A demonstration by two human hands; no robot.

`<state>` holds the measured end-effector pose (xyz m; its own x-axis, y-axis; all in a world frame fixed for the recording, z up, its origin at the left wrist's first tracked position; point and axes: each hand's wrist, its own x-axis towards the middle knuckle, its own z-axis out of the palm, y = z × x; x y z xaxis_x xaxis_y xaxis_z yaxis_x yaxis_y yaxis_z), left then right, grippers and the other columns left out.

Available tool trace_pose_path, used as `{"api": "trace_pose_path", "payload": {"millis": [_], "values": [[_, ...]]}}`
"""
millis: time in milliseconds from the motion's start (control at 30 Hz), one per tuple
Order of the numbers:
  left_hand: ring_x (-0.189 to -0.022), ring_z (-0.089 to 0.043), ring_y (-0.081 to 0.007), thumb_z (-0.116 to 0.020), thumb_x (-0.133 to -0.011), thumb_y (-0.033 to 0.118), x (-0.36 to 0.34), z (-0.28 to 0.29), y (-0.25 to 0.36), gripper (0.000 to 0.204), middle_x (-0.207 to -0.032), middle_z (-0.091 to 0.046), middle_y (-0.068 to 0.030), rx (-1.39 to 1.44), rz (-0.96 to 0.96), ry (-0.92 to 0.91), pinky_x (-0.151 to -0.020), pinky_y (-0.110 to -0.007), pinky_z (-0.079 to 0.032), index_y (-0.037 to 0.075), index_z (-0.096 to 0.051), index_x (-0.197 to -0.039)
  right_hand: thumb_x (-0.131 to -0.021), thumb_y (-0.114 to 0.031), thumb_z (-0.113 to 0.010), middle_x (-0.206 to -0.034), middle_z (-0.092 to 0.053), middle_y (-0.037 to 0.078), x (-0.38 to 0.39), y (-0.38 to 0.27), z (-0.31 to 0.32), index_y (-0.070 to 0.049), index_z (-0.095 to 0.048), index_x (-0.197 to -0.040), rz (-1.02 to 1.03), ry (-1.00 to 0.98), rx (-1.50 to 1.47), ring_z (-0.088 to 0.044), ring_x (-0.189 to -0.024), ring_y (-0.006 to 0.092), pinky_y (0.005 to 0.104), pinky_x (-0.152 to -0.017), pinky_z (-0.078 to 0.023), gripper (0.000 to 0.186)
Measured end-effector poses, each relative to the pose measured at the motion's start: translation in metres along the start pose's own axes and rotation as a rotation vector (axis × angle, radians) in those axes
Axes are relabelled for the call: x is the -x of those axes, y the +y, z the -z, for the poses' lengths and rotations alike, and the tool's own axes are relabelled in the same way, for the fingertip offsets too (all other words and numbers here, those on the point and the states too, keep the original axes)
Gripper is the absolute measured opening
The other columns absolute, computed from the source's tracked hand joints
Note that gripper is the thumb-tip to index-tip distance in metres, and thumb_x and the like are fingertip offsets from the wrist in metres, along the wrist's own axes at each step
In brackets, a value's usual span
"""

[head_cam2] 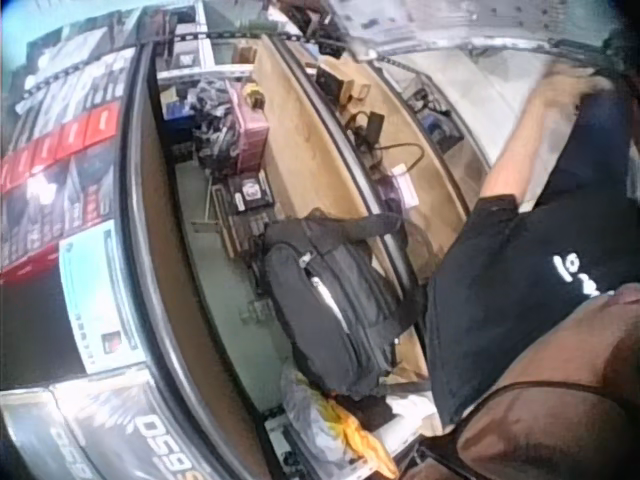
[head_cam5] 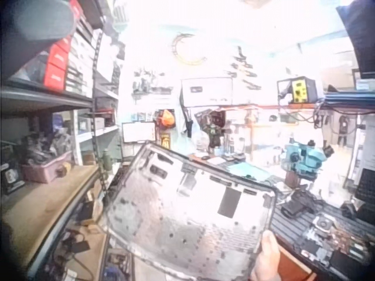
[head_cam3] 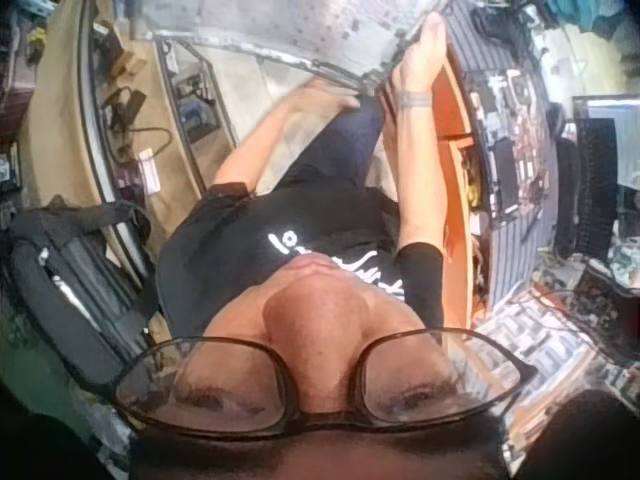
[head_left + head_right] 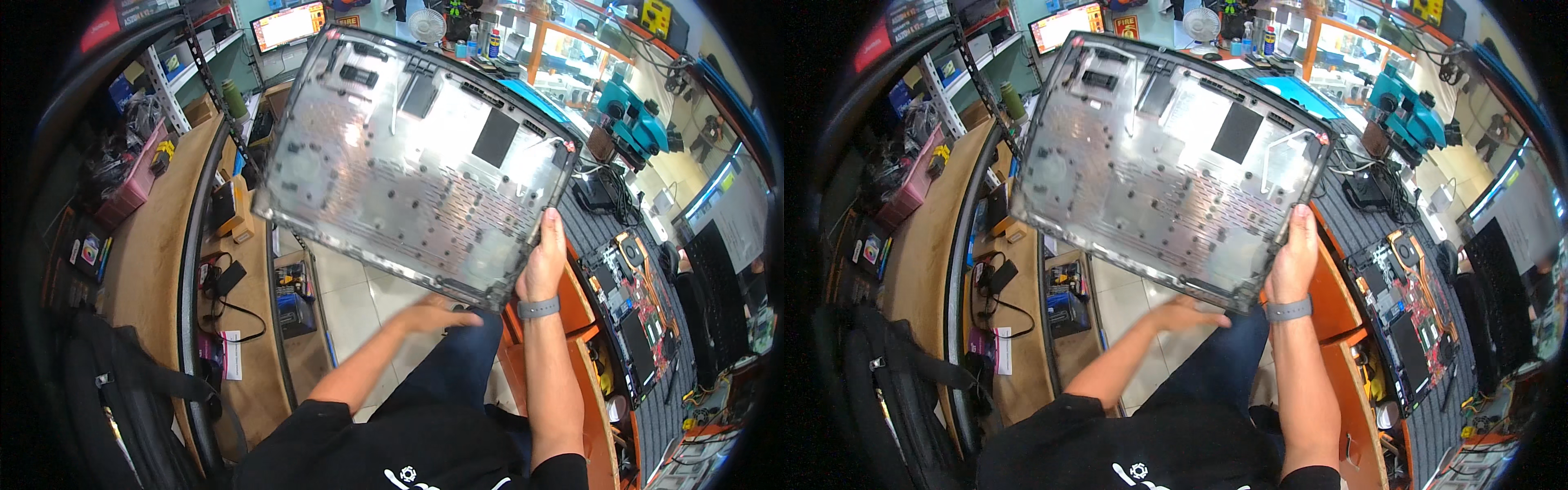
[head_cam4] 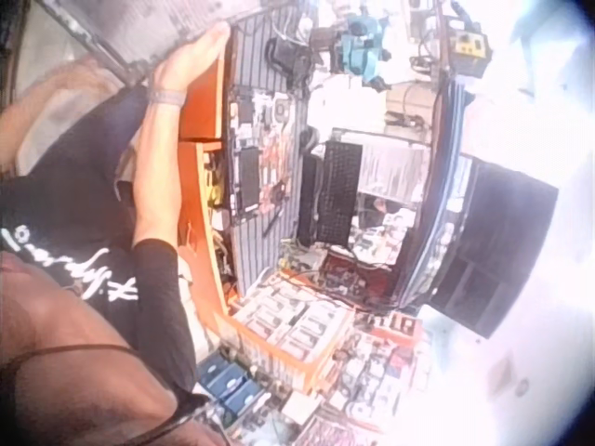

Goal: The person uses a screwdriver to secure internal components of a laptop, connects a small wire by hand, and then cleans the inner surface of the bottom panel using a small brush and a handheld blower before placing the panel back onto the laptop chassis.

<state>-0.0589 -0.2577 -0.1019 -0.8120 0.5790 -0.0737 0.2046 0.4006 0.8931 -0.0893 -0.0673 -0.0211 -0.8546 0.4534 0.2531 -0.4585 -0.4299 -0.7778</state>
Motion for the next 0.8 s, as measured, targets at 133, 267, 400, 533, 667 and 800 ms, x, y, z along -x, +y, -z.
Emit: {"api": "trace_pose_path", "payload": {"millis": [133, 267, 400, 533, 667, 800], "values": [[-0.136, -0.046, -0.0303, -0.049, -0.103, 0.038, 0.025, 0.118, -0.166, 0.054, -0.150, -0.048, -0.0151, 0.894, -0.047, 0.659, -0.115, -0.041, -0.036, 0.001, -0.051, -0.142, -0.108, -0.031, -0.049, -0.107, -0.068, 0.004, -0.022, -0.034, 0.013, -0.002, -0.062, -0.116, 0.001, -0.168, 0.165, -0.062, -0.095, 0.0107, 0.0268, -0.090, -0.048, 0.033], [-0.127, -0.056, -0.0276, -0.038, -0.100, 0.065, 0.059, 0.195, -0.118, 0.079, -0.137, -0.059, -0.0163, 1.298, -0.581, -0.020, -0.107, -0.041, -0.046, -0.001, -0.050, -0.140, -0.107, -0.033, -0.051, -0.106, -0.065, 0.002, -0.047, -0.050, 0.050, 0.000, -0.062, -0.116, 0.050, -0.213, 0.467, -0.057, -0.098, 0.0092, 0.0243, -0.091, -0.044, 0.036], [-0.118, -0.062, -0.0243, -0.040, -0.104, 0.058, 0.061, 0.167, -0.104, 0.067, -0.132, -0.063, -0.0126, 0.971, -0.236, 0.552, -0.102, -0.038, -0.048, 0.000, -0.056, -0.135, -0.107, -0.031, -0.052, -0.101, -0.064, -0.001, -0.056, -0.030, 0.033, 0.000, -0.064, -0.114, -0.040, -0.378, 0.400, -0.055, -0.094, 0.0067, 0.0229, -0.086, -0.044, 0.034], [-0.116, -0.062, -0.0209, -0.050, -0.104, 0.046, 0.057, 0.149, -0.119, 0.055, -0.128, -0.065, -0.0106, 0.986, -0.149, 0.774, -0.101, -0.033, -0.047, -0.001, -0.059, -0.131, -0.108, -0.031, -0.051, -0.100, -0.066, 0.000, -0.062, -0.021, 0.017, 0.000, -0.064, -0.114, -0.078, -0.370, 0.420, -0.056, -0.090, 0.0057, 0.0225, -0.083, -0.045, 0.034], [-0.128, -0.052, -0.0190, -0.052, -0.105, 0.042, 0.042, 0.123, -0.124, 0.053, -0.137, -0.059, -0.0092, 0.959, -0.149, 0.885, -0.112, -0.033, -0.034, -0.002, -0.057, -0.134, -0.107, -0.034, -0.050, -0.105, -0.069, 0.004, -0.079, -0.029, 0.039, 0.000, -0.064, -0.118, -0.096, -0.369, 0.691, -0.061, -0.095, 0.0105, 0.0263, -0.086, -0.048, 0.038], [-0.154, -0.016, -0.0251, -0.043, -0.102, 0.057, 0.049, 0.119, -0.143, 0.081, -0.166, -0.019, -0.0157, 0.646, 0.121, 1.014, -0.125, -0.040, -0.011, -0.002, -0.025, -0.156, -0.101, -0.039, -0.057, -0.122, -0.067, 0.019, -0.065, -0.051, 0.060, -0.001, -0.061, -0.128, 0.253, -0.320, 1.129, -0.065, -0.112, 0.0280, 0.0367, -0.097, -0.048, 0.046]]}}
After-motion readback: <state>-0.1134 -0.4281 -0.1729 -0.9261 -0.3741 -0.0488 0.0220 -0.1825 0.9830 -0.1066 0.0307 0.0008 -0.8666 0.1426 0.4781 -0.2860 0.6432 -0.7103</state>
